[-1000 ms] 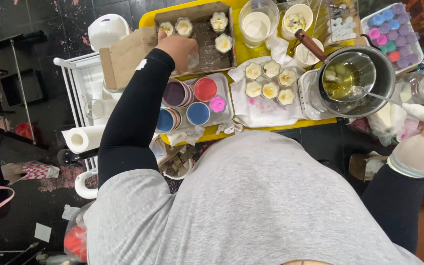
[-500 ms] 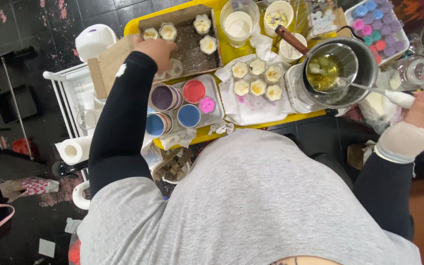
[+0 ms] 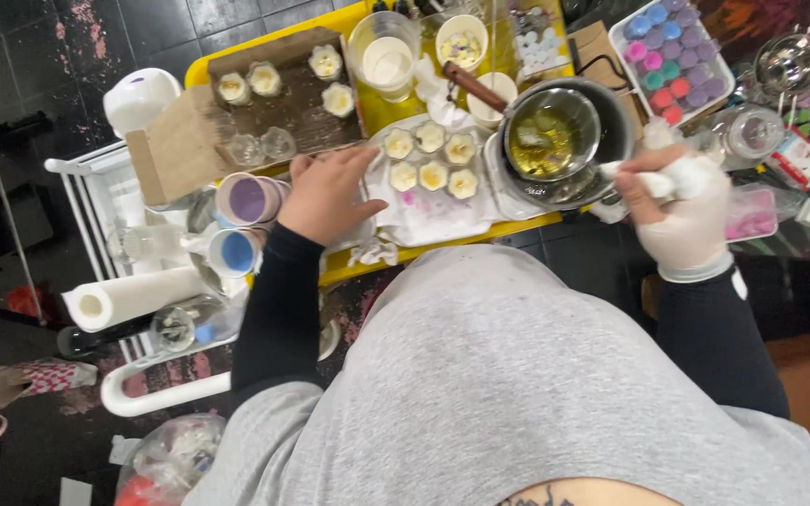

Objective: Preparing a decorative candle by adding wax toppings and liquid wax.

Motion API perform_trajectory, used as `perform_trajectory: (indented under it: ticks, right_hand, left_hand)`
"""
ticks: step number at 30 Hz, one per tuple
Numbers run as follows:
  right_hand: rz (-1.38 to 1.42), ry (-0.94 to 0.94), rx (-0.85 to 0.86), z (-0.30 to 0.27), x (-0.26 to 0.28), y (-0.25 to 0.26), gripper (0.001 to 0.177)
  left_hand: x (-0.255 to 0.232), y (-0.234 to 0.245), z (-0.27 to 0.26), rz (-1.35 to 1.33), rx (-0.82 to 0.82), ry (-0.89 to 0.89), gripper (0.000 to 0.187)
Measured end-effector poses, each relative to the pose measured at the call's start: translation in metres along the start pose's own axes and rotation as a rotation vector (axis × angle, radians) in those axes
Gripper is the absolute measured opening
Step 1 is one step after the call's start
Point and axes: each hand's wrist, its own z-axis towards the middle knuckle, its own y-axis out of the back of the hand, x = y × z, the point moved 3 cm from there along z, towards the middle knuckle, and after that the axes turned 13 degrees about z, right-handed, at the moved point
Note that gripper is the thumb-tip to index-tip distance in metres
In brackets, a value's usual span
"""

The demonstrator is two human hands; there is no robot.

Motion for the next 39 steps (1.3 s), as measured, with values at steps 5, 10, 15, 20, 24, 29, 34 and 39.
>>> perform_trajectory:
  ticks: [5, 10, 15, 20, 24, 29, 34, 39]
  right_hand:
    - [-0.027, 0.152, 0.205, 0.026, 0.008, -0.004, 0.016]
    - [-0.029, 0.292, 0.291, 0.04, -0.001, 0.001, 0.016]
    - [-0.025, 0.213, 0.295, 0.044, -0.012, 0.017, 0.016]
    - [-0.001, 0.324, 0.371, 0.053, -0.016, 0.015, 0.018]
    - [0.006, 0.265, 0.361, 0.054, -0.024, 0.025, 0.017]
    - [0.081, 0.247, 0.399, 0.061, -0.019, 0.023, 0.014]
    - [0.093, 0.193, 0.389, 0.064, -0.027, 0.021, 0.015]
    - [0.005, 0.222, 0.34, 0.061, -0.031, 0.024, 0.014]
  left_hand:
    - [-0.037, -0.046, 0.004, -0.203, -0.105, 0.172, 0.062]
    - [-0.055, -0.079, 0.002, -0.226, -0.132, 0.284, 0.077]
    - [-0.068, -0.099, -0.002, -0.178, -0.196, 0.369, 0.109]
    - [-0.078, -0.12, -0.001, -0.164, -0.213, 0.437, 0.118]
    - [-0.081, -0.132, 0.003, -0.146, -0.232, 0.441, 0.118]
    - [-0.083, -0.138, 0.009, -0.156, -0.28, 0.508, 0.112]
    - [-0.079, -0.15, 0.013, -0.188, -0.324, 0.564, 0.114]
    - [-0.069, -0.17, 0.016, -0.239, -0.356, 0.641, 0.103]
